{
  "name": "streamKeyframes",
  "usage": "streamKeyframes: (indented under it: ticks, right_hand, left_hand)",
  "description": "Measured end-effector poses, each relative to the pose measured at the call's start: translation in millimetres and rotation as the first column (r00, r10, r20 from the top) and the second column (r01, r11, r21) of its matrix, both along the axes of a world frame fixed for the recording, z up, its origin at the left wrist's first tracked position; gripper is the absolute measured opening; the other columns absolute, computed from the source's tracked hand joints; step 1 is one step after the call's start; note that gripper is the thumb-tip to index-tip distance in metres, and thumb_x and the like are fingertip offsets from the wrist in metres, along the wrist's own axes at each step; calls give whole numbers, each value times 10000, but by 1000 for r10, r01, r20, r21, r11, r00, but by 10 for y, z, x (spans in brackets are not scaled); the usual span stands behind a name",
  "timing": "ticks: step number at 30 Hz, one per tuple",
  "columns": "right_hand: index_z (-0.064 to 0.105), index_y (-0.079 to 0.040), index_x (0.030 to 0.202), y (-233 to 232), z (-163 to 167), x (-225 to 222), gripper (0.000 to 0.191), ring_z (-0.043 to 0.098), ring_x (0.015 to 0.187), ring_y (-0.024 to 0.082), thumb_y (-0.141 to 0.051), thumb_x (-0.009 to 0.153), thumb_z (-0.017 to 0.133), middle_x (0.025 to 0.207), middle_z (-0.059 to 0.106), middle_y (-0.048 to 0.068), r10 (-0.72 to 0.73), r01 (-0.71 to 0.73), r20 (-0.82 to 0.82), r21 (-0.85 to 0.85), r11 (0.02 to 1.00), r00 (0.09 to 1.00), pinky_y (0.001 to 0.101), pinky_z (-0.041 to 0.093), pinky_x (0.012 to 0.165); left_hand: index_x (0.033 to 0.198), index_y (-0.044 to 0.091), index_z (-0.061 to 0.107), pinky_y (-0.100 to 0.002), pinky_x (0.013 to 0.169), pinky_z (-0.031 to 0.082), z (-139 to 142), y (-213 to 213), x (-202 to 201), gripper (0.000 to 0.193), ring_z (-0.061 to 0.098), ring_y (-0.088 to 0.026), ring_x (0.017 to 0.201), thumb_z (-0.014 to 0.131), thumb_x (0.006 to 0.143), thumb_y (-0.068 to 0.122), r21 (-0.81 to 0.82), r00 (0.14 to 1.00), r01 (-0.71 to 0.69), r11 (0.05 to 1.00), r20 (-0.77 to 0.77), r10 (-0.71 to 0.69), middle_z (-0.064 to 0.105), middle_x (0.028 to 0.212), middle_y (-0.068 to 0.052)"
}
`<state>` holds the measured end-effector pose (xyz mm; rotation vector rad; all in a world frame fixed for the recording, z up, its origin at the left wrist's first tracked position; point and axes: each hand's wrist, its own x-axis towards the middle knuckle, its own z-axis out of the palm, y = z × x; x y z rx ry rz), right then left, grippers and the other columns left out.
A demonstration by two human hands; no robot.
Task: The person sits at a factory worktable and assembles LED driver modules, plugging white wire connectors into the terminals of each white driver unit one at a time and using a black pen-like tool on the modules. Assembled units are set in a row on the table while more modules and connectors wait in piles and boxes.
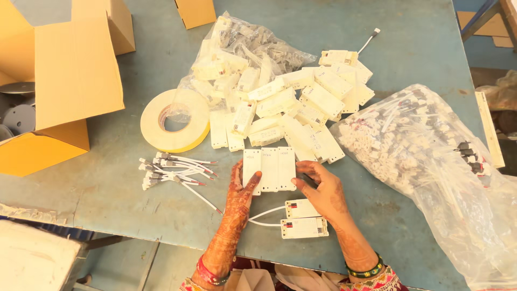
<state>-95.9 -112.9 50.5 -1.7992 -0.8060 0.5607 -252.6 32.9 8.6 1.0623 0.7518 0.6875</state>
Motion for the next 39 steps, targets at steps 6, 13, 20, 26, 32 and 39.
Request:
streamKeyframes:
  ticks: [6,13,20,26,32,39]
  right_hand:
    - [540,-142,1409,6,-189,107,760,713,862,163,-94,729,875,1102,673,51,-64,46,-214,-88,995,975,281,577,697]
    - [671,-57,1138,-57,-78,84,509,676,1002,209,9,676,875,1115,647,66,116,-130,146,87,988,982,312,562,800]
    - [704,-94,1068,-14,246,-88,491,702,1173,266,71,614,796,1158,746,37,90,-231,583,172,958,808,355,574,957]
    - [724,-137,1086,20,275,-97,495,695,1103,235,21,623,802,1133,737,8,83,-156,660,53,986,747,357,576,896]
    - [738,-229,1166,2,238,-120,603,641,1006,248,-12,609,816,1103,656,23,130,8,731,-183,983,670,359,570,714]
    - [688,-220,1276,66,259,-268,743,620,942,243,-52,572,854,1183,565,62,384,-232,667,-308,923,639,364,566,704]
  left_hand:
    - [1361,19,569,-292,1008,494,160,-70,-18,584,618,-153,1183,792,830,109,-46,993,102,994,60,-99,675,1300,-89]
    - [1266,96,685,-382,1066,472,300,118,-178,496,634,-200,1182,839,795,104,485,894,444,754,-179,-411,728,1235,-53]
    - [1305,162,656,-496,1234,356,131,139,-252,498,556,-266,1416,810,833,191,895,916,339,290,-244,-318,680,1381,-17]
    - [1347,199,641,-524,1185,312,71,237,-121,529,452,-270,1455,785,842,260,898,906,404,174,-366,-214,596,1464,-24]
    - [1430,262,590,-514,1039,393,215,646,123,645,499,-308,1344,710,807,140,849,848,528,-35,-529,-30,548,1456,-102]
    - [1531,227,513,-445,1054,499,175,942,66,675,584,-327,1272,607,893,25,795,795,606,-28,-607,0,572,1411,-136]
